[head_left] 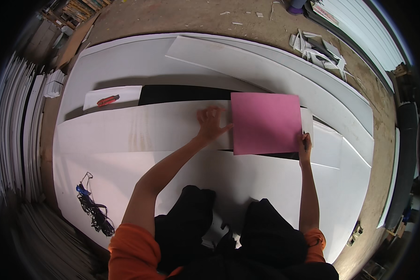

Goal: The person retrieves a white board from a stack and places it on a work surface. They then use a pink paper template and a pen to trace and mark the white board.

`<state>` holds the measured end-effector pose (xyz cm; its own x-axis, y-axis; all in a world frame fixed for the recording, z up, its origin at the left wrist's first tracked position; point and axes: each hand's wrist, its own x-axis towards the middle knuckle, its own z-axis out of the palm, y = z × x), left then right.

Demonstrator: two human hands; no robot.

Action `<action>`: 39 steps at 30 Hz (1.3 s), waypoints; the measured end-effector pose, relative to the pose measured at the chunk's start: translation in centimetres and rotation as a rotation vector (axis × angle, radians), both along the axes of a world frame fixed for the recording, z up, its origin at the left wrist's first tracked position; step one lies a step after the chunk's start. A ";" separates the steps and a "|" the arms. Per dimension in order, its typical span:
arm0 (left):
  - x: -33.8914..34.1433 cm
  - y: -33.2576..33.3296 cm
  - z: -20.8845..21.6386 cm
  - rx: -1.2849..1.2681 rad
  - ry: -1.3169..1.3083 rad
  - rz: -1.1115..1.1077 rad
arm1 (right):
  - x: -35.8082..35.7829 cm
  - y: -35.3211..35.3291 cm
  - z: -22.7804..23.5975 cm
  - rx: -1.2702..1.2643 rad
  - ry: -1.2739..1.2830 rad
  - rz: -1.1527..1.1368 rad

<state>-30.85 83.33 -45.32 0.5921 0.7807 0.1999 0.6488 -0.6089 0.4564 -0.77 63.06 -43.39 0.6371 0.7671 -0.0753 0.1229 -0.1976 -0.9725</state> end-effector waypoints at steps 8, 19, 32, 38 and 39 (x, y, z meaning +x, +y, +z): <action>0.3 -0.8 -0.9 -0.024 -0.018 -0.038 | 0.7 -0.6 -2.0 -0.026 -0.169 0.040; 0.2 -1.2 0.3 -0.003 -0.053 -0.072 | 1.3 -0.7 -2.0 -0.003 -0.145 0.056; 0.0 -1.1 -0.4 0.023 -0.070 -0.075 | 0.4 -0.2 -1.1 -0.052 -0.170 0.096; 0.2 -1.0 -0.3 0.020 -0.068 -0.080 | 0.7 -0.4 -2.1 -0.041 -0.263 0.071; 0.2 -1.1 -0.1 0.021 -0.055 -0.079 | 0.9 -0.4 -2.2 -0.055 -0.269 0.070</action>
<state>-30.60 82.26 -45.44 0.6393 0.7274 0.2494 0.5727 -0.6668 0.4769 0.09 62.63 -45.62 0.5856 0.8092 0.0467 0.3902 -0.2310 -0.8913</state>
